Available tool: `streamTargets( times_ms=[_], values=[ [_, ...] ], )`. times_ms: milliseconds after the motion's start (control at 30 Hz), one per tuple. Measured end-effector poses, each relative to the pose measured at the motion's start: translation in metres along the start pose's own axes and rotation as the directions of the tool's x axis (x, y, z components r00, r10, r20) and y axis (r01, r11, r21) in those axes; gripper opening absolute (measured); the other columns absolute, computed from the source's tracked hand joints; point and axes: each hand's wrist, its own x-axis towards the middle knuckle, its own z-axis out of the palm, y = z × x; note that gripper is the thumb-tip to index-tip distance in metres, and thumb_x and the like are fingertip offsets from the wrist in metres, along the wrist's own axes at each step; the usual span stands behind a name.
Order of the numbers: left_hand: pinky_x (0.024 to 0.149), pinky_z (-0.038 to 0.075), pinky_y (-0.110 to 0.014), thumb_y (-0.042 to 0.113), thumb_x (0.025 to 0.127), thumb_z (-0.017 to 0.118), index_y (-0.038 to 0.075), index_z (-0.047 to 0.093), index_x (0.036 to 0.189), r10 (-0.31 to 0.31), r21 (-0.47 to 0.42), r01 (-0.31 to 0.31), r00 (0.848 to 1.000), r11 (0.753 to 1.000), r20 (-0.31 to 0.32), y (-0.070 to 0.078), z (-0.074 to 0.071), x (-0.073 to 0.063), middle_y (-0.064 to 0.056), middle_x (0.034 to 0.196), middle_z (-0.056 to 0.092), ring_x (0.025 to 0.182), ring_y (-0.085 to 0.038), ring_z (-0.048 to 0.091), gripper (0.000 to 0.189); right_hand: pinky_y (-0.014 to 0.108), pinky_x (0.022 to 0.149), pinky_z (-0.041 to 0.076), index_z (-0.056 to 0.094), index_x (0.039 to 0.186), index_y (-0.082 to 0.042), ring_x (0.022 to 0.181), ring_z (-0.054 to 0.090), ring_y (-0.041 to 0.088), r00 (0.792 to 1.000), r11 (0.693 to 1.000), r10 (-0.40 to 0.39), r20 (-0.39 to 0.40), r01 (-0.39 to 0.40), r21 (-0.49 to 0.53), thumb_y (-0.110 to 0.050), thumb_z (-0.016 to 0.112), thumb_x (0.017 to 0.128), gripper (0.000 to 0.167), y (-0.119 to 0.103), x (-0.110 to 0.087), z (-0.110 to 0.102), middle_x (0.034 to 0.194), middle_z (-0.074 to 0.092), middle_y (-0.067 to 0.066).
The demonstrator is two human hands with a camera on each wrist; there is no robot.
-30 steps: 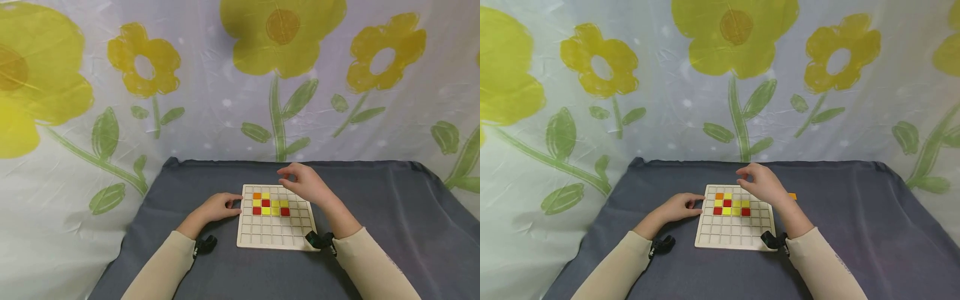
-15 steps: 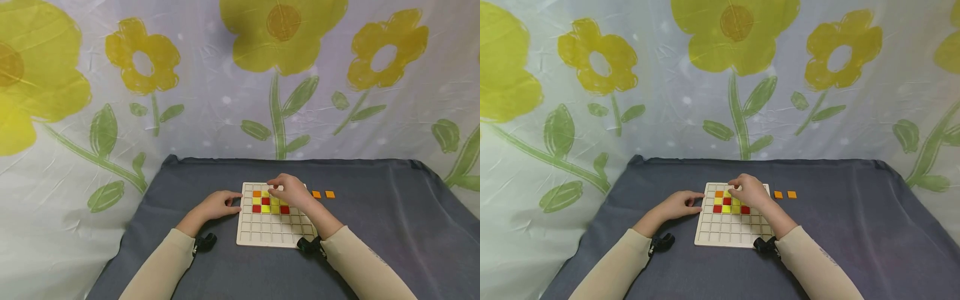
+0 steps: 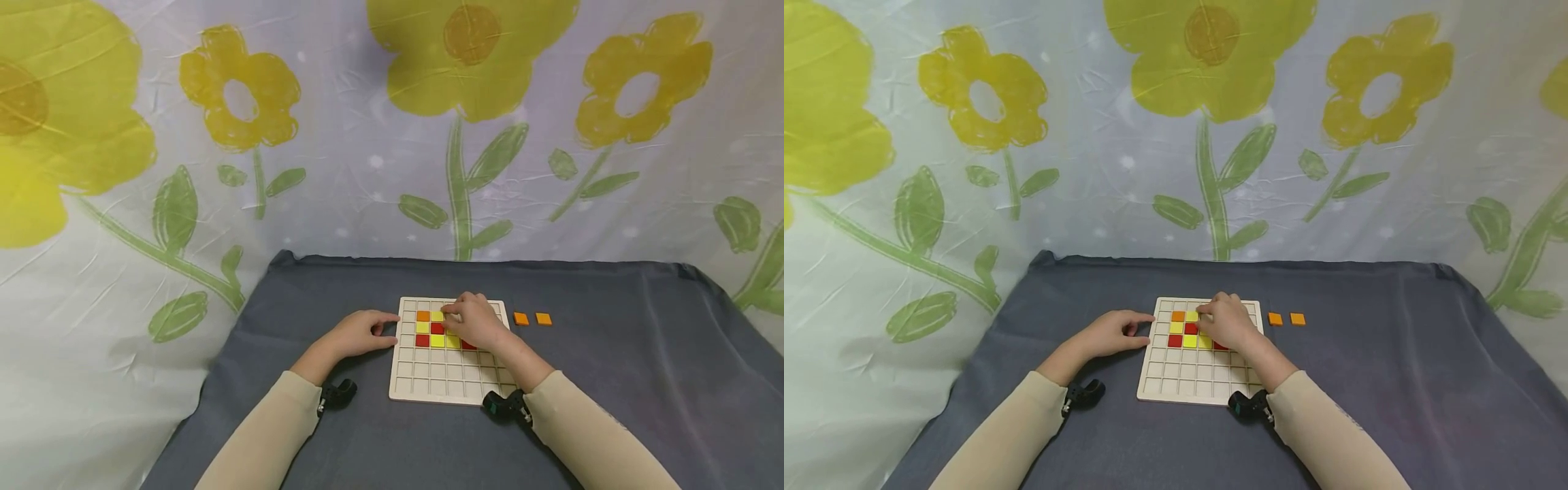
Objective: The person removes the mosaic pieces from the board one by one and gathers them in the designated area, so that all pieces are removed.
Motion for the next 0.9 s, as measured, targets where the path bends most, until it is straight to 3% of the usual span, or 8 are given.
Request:
streamTargets(
  times_ms=[200, 467, 633, 900],
  values=[
    [0.058, 0.034, -0.028, 0.036, 0.096, 0.075, 0.019, 0.063, 0.144, 0.002, -0.003, -0.002, 1.0, 1.0, -0.001, -0.0014, -0.0001, 0.0008, 0.003, 0.069, 0.051, 0.058, -0.01, 0.041, 0.052, 0.041, 0.08, 0.033, 0.075, 0.124, -0.003, 0.094, 0.048, 0.026, 1.0, 1.0, 0.0, -0.024, 0.001, 0.024, -0.017, 0.072, 0.097, 0.03, 0.0, 0.0006, 0.0012, 0.105, 0.062, 0.01],
    [0.058, 0.034, -0.028, 0.037, 0.096, 0.075, 0.018, 0.062, 0.144, -0.002, -0.005, 0.002, 1.0, 1.0, 0.007, -0.0005, -0.0004, 0.0007, 0.004, 0.069, 0.052, 0.058, -0.01, 0.041, 0.053, 0.048, 0.092, 0.041, 0.074, 0.125, -0.003, 0.105, 0.053, 0.03, 0.998, 0.994, 0.033, -0.045, -0.028, 0.105, -0.012, 0.073, 0.096, 0.031, -0.0055, 0.0028, 0.0006, 0.112, 0.072, 0.008],
    [0.057, 0.033, -0.028, 0.034, 0.096, 0.075, 0.016, 0.063, 0.143, 0.009, -0.012, -0.009, 1.0, 1.0, 0.005, 0.0007, -0.0018, 0.0003, 0.003, 0.068, 0.051, 0.058, -0.011, 0.041, 0.052, 0.04, 0.083, 0.047, 0.075, 0.124, -0.006, 0.098, 0.055, 0.023, 0.995, 0.983, 0.091, -0.042, -0.083, 0.166, -0.012, 0.076, 0.094, 0.031, -0.0062, 0.0053, 0.0026, 0.101, 0.072, 0.0],
    [0.058, 0.033, -0.028, 0.035, 0.096, 0.075, 0.015, 0.063, 0.143, 0.009, -0.018, -0.009, 1.0, 1.0, 0.005, 0.0013, -0.0023, -0.0002, 0.003, 0.069, 0.051, 0.059, -0.011, 0.042, 0.052, 0.038, 0.077, 0.043, 0.078, 0.113, -0.007, 0.086, 0.054, 0.018, 0.989, 0.975, 0.136, -0.06, -0.123, 0.185, -0.014, 0.079, 0.092, 0.022, -0.0045, 0.0057, 0.006, 0.09, 0.069, -0.005]
  ],
)
